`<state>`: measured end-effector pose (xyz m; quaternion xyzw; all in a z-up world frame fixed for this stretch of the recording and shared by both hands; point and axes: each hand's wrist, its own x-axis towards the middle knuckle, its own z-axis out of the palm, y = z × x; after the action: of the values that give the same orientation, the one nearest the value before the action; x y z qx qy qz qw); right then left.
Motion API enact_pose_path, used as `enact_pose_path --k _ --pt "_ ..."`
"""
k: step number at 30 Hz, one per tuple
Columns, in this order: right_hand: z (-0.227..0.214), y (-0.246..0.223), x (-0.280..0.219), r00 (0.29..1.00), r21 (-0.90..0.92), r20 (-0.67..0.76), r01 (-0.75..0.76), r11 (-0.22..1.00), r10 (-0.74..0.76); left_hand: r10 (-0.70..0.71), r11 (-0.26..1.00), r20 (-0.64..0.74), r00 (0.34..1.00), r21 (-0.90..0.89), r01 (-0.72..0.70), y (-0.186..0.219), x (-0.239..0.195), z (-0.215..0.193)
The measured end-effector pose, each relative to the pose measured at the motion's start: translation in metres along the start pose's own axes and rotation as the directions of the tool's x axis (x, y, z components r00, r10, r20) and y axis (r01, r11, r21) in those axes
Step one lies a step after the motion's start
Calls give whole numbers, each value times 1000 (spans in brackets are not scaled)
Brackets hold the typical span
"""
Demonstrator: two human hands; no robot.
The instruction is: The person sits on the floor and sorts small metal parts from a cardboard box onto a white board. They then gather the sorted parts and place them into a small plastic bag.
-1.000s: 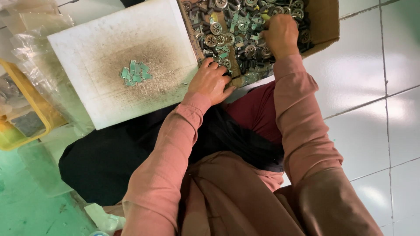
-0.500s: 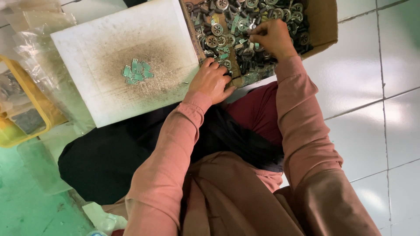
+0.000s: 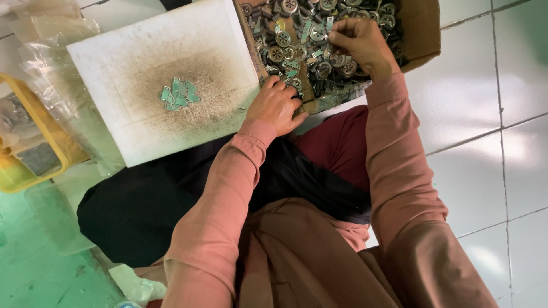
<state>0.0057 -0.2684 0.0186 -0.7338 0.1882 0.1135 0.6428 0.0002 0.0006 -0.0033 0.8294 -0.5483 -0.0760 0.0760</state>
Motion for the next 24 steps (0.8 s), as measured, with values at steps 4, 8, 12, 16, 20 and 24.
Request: enact_pose_path --k 4,8,12,16,20,24 --pt "25 -7 0 990 -57 71 125 991 -120 -21 999 25 999 39 20 1 -1 -1" --pt "74 -41 -16 959 -138 109 276 951 -263 -77 995 -493 867 -89 38 5 -25 -28" --pt "132 -71 -32 960 -116 151 255 960 -237 -515 857 -702 492 -414 307 -7 -66 -43" --pt "199 -102 -52 932 -120 293 258 959 -214 -669 736 -672 318 -538 411 -47 -124 -57" --pt "255 -124 -55 879 -157 383 364 918 -284 -706 689 -570 420 -690 221 -72 -158 -78" --pt "281 -127 -49 885 -222 341 404 888 -317 -775 615 -549 313 -770 170 -86 -172 -73"
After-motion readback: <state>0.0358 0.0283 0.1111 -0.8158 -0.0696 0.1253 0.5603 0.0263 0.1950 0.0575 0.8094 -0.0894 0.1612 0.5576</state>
